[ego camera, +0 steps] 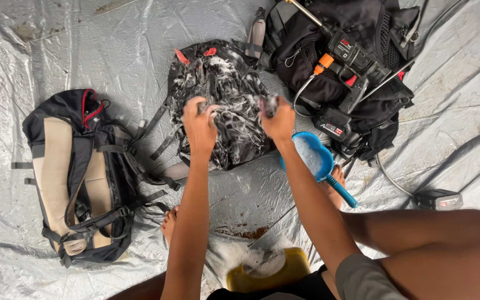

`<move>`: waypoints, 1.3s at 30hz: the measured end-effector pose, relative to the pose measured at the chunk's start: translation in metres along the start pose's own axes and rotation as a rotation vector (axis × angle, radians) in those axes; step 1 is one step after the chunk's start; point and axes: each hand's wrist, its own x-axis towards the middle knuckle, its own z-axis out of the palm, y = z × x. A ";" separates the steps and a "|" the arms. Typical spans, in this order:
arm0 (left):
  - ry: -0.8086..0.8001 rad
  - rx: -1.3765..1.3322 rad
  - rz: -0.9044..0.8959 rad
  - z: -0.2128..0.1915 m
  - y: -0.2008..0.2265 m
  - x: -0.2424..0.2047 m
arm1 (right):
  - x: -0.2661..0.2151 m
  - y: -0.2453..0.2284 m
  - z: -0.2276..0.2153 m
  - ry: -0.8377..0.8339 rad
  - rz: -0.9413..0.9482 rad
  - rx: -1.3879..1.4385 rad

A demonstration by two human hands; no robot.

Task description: The person scrubs a black backpack with soap and water on a silver tarp using their hands and a blue scoop, then wipes the surface with a cloth.

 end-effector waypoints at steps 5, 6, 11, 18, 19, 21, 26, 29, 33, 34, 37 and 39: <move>-0.189 0.472 0.028 0.028 0.006 -0.064 | 0.014 -0.007 -0.004 0.057 0.137 0.042; -0.189 0.474 0.030 0.027 0.007 -0.068 | 0.015 -0.007 -0.006 0.059 0.138 0.045; -0.447 0.349 -0.129 0.031 -0.008 -0.069 | -0.008 -0.018 -0.015 0.064 -0.067 0.155; -0.297 0.106 -0.151 0.029 -0.023 -0.032 | -0.091 -0.037 0.030 -0.019 -0.396 0.231; -0.297 0.058 -0.185 0.025 -0.025 -0.030 | -0.092 -0.036 0.035 0.155 -0.366 0.199; -0.292 0.015 -0.226 0.023 -0.030 -0.032 | -0.092 -0.026 0.040 0.322 -0.336 0.170; -0.375 0.022 -0.385 0.038 -0.038 -0.024 | -0.079 -0.002 0.043 0.448 -0.246 -0.059; -0.461 -0.009 -0.480 0.040 -0.043 -0.020 | -0.104 -0.032 0.088 0.387 -0.372 0.161; -0.390 0.017 -0.379 0.043 -0.049 -0.027 | -0.116 -0.019 0.079 0.172 -0.430 0.167; -0.373 0.044 -0.310 0.045 -0.048 -0.028 | -0.098 -0.009 0.071 0.314 -0.377 0.082; -0.327 0.034 -0.251 0.044 -0.042 -0.027 | -0.079 -0.010 0.076 0.490 -0.269 0.094; -0.298 -0.019 -0.258 0.043 -0.043 -0.028 | -0.103 -0.023 0.088 0.527 -0.218 0.176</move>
